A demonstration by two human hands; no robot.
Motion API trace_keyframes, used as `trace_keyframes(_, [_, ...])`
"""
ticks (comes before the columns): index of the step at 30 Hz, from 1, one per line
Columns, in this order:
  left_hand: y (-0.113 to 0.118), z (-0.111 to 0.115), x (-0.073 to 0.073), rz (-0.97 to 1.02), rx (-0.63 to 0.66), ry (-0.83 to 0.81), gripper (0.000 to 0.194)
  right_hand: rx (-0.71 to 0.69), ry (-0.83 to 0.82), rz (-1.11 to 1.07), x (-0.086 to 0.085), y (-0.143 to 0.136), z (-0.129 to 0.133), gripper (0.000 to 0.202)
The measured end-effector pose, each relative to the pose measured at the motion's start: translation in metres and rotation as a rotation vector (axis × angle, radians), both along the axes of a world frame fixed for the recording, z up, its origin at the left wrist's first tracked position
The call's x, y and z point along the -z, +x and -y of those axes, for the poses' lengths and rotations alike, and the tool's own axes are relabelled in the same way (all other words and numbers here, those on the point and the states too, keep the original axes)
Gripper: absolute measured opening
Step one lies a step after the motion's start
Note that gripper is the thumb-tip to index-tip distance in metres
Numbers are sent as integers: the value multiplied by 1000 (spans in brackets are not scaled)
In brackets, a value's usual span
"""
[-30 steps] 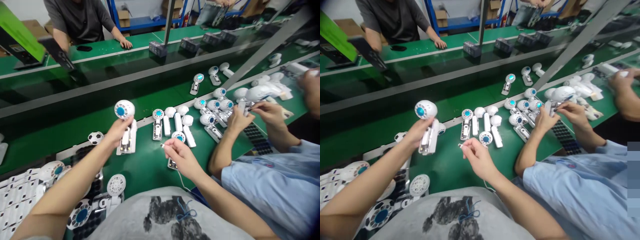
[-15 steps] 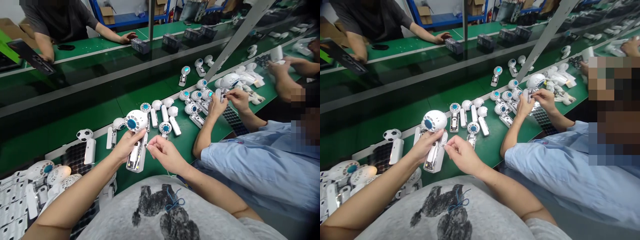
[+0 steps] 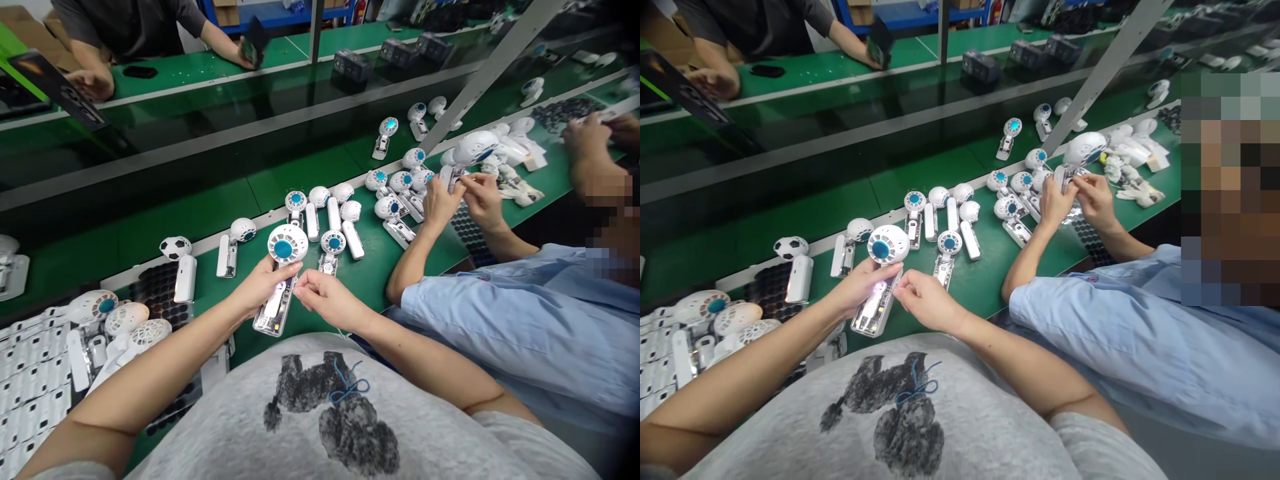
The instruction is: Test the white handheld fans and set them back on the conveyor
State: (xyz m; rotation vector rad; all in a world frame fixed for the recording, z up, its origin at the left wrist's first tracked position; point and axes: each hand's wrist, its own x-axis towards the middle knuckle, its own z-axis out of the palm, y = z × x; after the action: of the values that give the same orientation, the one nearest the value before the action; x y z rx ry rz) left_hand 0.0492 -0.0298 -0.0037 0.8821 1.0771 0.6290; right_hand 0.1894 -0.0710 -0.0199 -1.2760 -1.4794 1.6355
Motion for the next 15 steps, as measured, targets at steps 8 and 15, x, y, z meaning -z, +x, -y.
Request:
trace_keyframes(8, [-45,-18,47,-340,-289,69,46,182,-160,97,-2,47,11,15])
trace_keyframes(15, [35,0,98,-273,-169,2,19,-40,-123,239,61,20,20,13])
